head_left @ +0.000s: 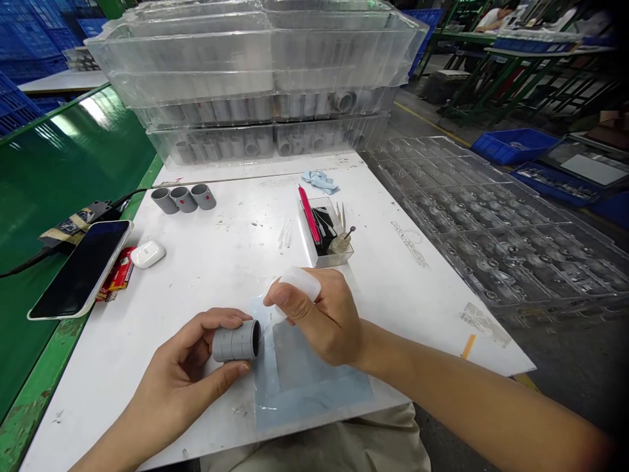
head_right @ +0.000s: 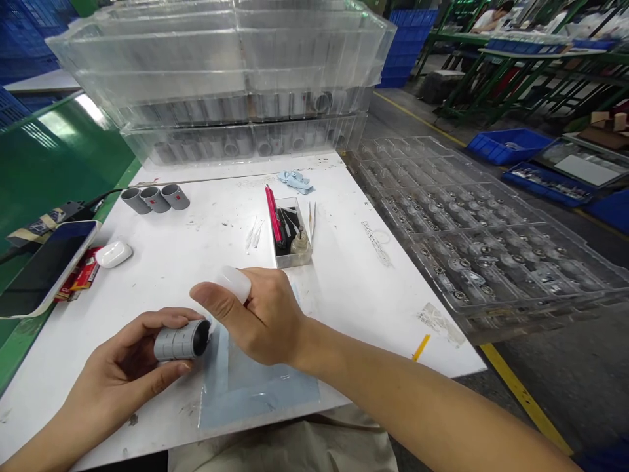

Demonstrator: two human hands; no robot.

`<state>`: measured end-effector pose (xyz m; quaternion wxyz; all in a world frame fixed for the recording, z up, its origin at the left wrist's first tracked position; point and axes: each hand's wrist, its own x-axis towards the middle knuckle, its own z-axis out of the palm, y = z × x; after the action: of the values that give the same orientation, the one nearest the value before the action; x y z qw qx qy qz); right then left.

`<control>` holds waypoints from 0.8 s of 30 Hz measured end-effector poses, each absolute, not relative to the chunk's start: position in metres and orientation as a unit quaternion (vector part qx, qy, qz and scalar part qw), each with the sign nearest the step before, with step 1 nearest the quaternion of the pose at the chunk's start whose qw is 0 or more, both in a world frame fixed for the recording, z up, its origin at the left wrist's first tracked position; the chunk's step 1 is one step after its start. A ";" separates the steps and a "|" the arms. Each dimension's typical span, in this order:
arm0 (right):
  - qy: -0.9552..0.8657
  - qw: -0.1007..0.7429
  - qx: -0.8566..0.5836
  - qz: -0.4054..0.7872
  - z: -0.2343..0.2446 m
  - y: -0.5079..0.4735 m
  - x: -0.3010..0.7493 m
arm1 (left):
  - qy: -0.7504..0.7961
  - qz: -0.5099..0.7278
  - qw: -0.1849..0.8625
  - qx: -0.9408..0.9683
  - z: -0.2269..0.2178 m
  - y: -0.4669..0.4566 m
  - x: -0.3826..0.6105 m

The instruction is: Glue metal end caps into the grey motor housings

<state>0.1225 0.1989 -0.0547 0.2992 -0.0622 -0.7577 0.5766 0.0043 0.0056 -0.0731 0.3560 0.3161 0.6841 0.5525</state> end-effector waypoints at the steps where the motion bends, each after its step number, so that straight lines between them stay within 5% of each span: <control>1: -0.754 0.300 -0.069 0.580 -0.054 0.199 0.123 | 0.680 0.555 0.359 0.316 -0.074 0.006 0.004; 24: -0.772 0.309 -0.077 0.551 -0.055 0.199 0.122 | 0.655 0.564 0.382 0.327 -0.075 0.006 0.002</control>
<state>0.1216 0.1986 -0.0553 0.3093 -0.0771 -0.7716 0.5505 0.0024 0.0065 -0.0746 0.3821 0.3270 0.6549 0.5641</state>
